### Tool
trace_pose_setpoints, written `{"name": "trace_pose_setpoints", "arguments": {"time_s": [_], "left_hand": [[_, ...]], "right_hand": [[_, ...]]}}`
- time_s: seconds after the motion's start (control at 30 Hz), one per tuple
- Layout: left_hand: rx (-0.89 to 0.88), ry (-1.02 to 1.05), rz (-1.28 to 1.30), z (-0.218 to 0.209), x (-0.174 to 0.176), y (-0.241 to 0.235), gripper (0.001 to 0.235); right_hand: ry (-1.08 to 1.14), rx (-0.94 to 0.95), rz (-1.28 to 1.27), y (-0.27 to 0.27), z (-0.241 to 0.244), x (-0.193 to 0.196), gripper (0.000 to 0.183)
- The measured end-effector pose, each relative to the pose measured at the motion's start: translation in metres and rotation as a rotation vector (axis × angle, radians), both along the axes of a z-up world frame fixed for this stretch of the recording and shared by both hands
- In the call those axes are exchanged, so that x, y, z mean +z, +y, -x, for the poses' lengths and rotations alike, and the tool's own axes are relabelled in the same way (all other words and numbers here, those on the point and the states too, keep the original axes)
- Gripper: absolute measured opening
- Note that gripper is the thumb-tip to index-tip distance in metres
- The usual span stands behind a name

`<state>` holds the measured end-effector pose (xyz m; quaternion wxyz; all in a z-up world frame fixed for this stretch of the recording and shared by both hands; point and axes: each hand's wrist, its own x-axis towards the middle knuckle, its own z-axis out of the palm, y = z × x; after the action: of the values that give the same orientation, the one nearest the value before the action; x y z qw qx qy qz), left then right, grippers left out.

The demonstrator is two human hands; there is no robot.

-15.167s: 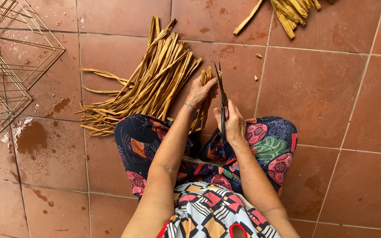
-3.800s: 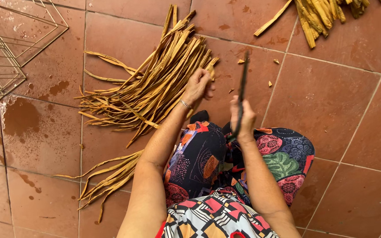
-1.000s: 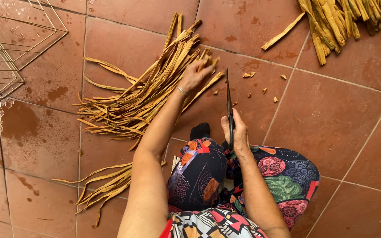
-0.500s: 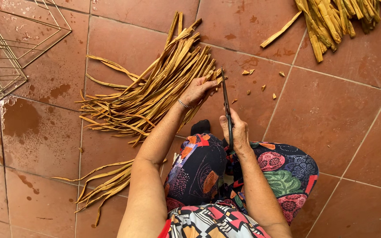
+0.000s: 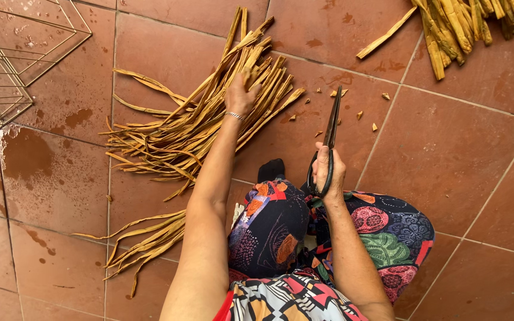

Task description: The person sits on a tiled floor and uses a pair of large scissors to cut bundles of dried, yellowish leaves into smaller pieces. The person repeatedly picks up a bundle, cuts it, and places the cut pieces back on the floor.

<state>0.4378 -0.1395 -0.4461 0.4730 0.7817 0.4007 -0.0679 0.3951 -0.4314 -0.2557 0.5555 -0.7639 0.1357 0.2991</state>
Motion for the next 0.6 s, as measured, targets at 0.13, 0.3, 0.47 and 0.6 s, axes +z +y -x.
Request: {"name": "trace_pose_setpoints", "arguments": {"time_s": [0.13,0.3,0.47,0.6], "left_hand": [[-0.197,0.125,-0.187,-0.012,-0.018,-0.024,0.023],[-0.359,0.173,-0.433,-0.023,-0.055,-0.041,0.013],[-0.099,0.129,0.001,-0.024,-0.046,-0.031,0.015],[-0.155,-0.267,0.347,-0.007,-0.015,-0.029,0.024]], "right_hand": [[-0.015,0.034,-0.019,0.007,0.001,-0.002,0.059],[0.013,0.048,-0.023,0.004,0.002,-0.007,0.058],[-0.136,0.168,0.129,-0.002,0.004,-0.018,0.06],[-0.127,0.296,0.261,0.001,0.001,-0.016,0.063]]}}
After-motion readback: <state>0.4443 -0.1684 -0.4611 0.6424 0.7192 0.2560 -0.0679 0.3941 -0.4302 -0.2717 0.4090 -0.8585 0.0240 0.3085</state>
